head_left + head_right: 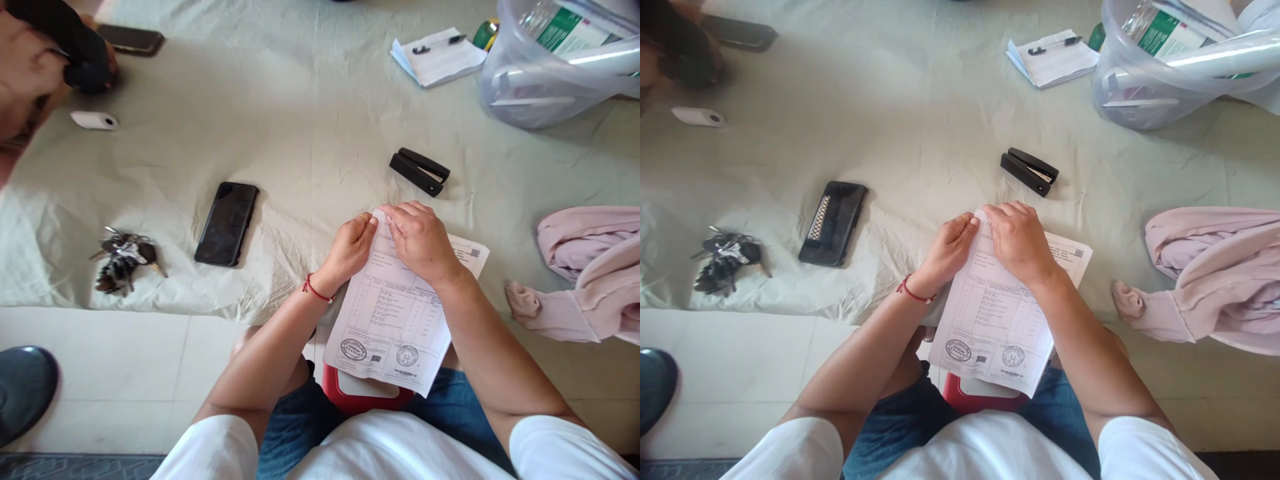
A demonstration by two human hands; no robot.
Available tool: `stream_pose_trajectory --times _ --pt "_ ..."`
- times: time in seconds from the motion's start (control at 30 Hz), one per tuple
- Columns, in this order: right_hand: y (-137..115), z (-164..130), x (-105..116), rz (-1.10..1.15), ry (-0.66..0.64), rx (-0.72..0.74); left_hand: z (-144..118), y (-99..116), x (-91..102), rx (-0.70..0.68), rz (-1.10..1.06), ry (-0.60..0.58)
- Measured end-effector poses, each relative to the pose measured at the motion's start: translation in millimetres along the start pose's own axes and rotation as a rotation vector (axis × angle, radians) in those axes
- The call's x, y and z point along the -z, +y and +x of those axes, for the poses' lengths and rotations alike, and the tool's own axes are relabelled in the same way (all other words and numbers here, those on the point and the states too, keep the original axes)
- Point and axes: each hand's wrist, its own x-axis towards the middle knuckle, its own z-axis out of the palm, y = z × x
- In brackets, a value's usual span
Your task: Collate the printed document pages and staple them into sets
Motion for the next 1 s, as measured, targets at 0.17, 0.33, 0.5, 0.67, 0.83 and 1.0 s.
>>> stream_pose_trajectory --times 0.17,0.33,0.5,0.67,0.83,1.0 --pt "-4 1 1 0.011 0.065 0.04 0 -1 -0.8 -0.024 0.014 0.013" --pt "-4 0 0 -0.036 0.044 0.073 1 -4 -0.4 -0.038 0.021 0.019" --pt "-3 0 -2 -0.058 0.077 0.071 3 -8 -0.2 -0.063 0.039 0.006" --pt "0 1 2 -0.038 -0.059 0.022 3 -8 0.3 -0.079 0.068 0.013" --pt "15 6 27 0.089 -0.122 -0.106 3 -6 5.4 -0.061 0.099 0.07" --pt "33 5 53 0.125 -0.182 -0.282 5 -1 17.7 -0.07 0.082 0.17"
